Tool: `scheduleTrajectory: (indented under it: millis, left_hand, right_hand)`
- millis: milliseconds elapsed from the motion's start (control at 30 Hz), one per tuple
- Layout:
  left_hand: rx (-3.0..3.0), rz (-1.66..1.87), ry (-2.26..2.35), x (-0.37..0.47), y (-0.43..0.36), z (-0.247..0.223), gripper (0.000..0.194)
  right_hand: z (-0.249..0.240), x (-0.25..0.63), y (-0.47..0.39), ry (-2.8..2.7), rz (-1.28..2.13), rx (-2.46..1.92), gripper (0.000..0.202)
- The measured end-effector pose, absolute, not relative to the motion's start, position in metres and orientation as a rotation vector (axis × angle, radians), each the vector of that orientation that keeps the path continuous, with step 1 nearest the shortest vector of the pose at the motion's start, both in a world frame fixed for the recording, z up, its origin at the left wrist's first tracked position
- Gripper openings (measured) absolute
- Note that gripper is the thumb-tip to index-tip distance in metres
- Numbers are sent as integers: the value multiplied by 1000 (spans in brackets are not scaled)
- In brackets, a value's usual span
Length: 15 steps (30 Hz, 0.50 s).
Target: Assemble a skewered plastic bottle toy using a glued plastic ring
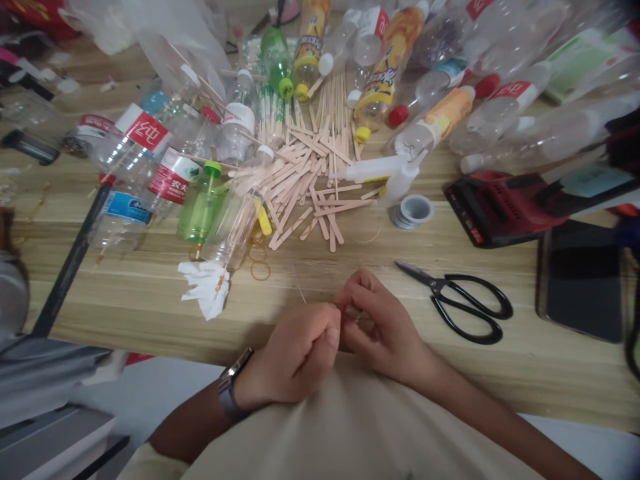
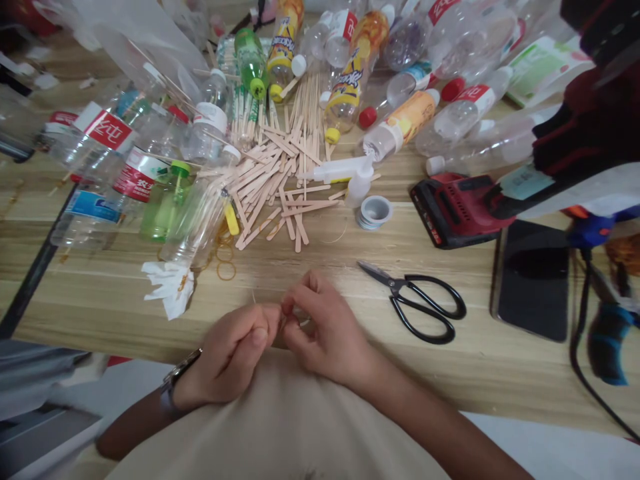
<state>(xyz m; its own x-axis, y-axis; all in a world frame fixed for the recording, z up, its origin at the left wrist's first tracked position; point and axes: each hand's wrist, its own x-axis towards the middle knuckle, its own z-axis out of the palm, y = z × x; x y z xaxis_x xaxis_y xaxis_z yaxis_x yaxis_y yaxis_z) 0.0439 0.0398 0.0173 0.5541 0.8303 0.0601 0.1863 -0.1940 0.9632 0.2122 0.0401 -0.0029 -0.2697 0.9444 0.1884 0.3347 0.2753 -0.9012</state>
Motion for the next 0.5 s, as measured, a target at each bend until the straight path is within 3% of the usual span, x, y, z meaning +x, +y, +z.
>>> scheduleTrajectory:
  millis: [233, 500]
  left_hand:
    - [1666, 772, 880, 43, 39, 20, 34]
    - [932, 990, 917, 46, 49, 8, 33]
  right_hand:
    - [0, 215, 43, -1712, 1128, -1134, 16]
    - [4, 218, 45, -1364, 1461, -1101, 8]
